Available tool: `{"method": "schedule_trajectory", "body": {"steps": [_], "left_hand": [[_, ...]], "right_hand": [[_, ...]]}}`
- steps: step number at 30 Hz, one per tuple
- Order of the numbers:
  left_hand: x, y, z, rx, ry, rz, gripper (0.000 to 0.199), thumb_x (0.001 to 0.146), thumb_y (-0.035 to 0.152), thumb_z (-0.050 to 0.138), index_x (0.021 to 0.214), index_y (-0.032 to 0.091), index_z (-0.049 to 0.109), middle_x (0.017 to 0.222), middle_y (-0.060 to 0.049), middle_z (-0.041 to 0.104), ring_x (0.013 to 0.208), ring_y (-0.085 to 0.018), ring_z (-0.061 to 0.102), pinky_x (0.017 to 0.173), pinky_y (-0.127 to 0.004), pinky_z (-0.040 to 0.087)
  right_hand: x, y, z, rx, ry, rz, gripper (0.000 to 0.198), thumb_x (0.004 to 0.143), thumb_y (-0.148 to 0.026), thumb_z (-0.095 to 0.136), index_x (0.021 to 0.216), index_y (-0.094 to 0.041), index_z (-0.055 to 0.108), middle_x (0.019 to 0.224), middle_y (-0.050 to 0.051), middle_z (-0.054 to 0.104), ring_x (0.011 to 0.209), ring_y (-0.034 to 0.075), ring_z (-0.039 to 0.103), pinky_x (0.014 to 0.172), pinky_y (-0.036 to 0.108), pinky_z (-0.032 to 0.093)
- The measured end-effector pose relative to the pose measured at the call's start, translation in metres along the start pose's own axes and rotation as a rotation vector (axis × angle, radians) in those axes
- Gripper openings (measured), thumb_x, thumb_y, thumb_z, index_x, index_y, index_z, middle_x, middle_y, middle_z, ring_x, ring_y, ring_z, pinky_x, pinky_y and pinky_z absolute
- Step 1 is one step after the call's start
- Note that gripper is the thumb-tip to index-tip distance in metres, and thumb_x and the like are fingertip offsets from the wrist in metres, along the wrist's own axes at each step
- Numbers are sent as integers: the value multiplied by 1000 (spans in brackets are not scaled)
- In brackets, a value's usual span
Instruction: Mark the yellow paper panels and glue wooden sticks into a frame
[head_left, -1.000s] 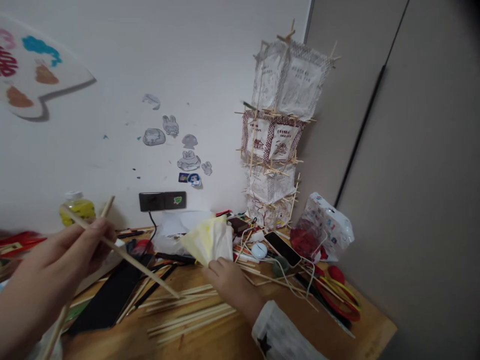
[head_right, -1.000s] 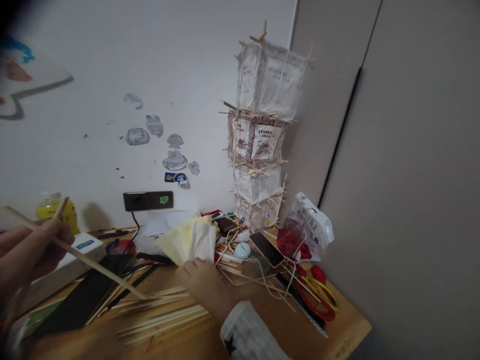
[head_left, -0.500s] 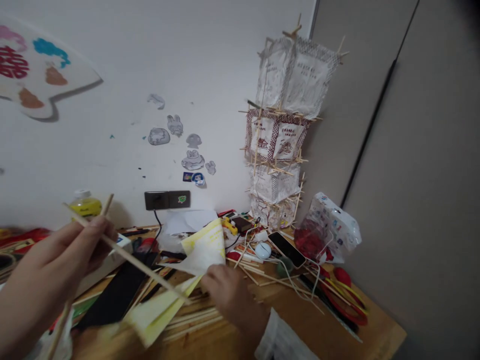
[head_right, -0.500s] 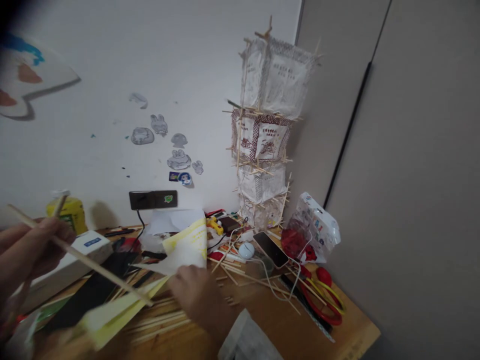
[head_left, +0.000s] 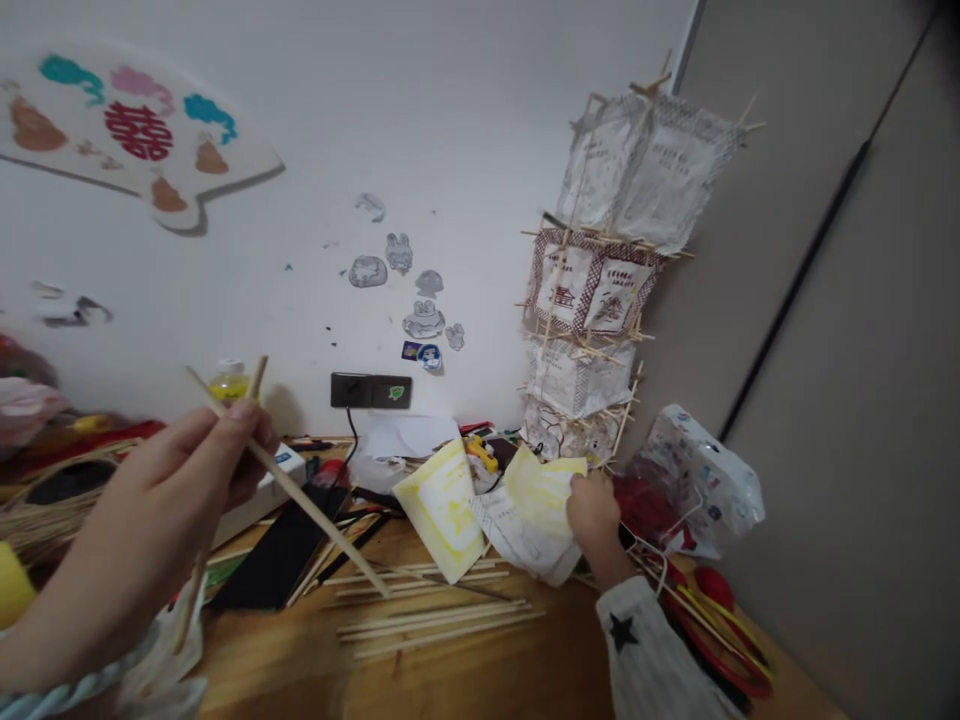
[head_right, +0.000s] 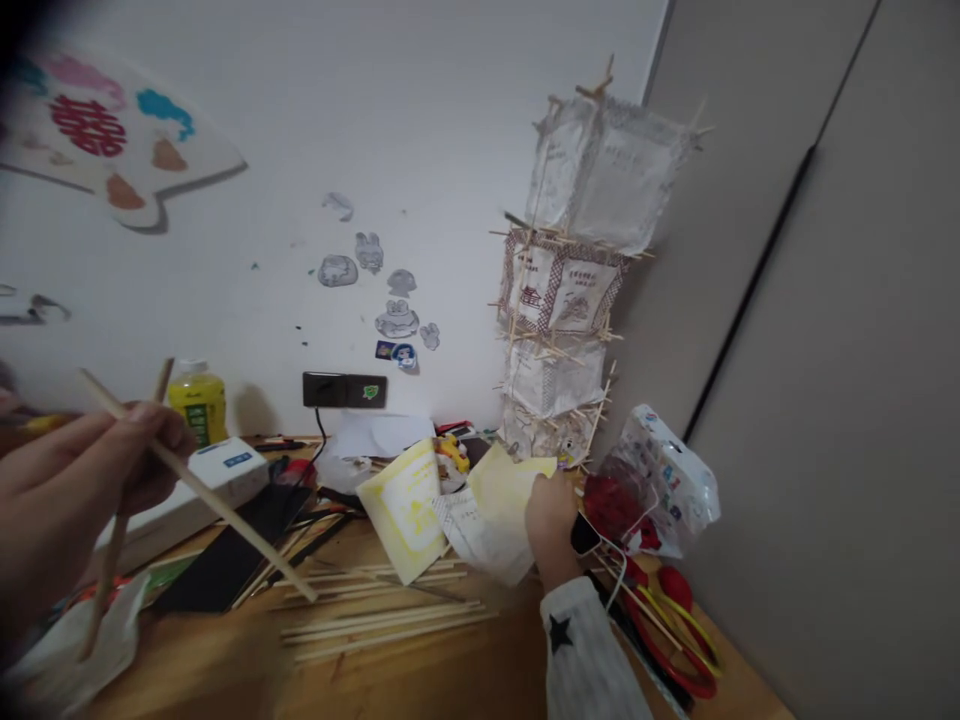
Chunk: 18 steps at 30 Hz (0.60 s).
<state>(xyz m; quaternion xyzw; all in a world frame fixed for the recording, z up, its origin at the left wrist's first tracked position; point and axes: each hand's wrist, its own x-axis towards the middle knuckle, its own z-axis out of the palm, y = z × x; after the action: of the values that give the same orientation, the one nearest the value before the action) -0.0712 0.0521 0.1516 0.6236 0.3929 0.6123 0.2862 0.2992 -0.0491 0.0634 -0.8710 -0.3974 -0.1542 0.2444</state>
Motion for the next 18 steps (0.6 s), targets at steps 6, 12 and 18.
{"method": "schedule_trajectory", "body": {"steps": [6, 12, 18], "left_hand": [[1, 2, -1, -18, -57, -63, 39, 75, 60, 54, 72, 21, 57, 62, 4, 52, 51, -8, 44, 42, -16, 36], [-2, 12, 1, -31, -101, -43, 39, 74, 60, 52, 70, 21, 55, 57, 5, 44, 49, -9, 38, 41, -18, 33], [-4, 19, 2, -6, -127, -37, 37, 73, 57, 48, 64, 21, 51, 53, 6, 40, 48, -9, 38, 41, -19, 29]], "right_hand": [[-41, -89, 29, 40, -163, -364, 41, 72, -29, 66, 112, -20, 61, 109, 9, 64, 99, 23, 56, 85, 31, 41], [-70, -132, 73, -101, -287, -501, 55, 73, -26, 68, 122, -8, 53, 122, 21, 57, 109, 32, 53, 86, 43, 42], [-62, -127, 80, -105, -283, -538, 36, 81, -20, 60, 115, -8, 60, 116, 20, 61, 105, 29, 54, 86, 40, 43]]}}
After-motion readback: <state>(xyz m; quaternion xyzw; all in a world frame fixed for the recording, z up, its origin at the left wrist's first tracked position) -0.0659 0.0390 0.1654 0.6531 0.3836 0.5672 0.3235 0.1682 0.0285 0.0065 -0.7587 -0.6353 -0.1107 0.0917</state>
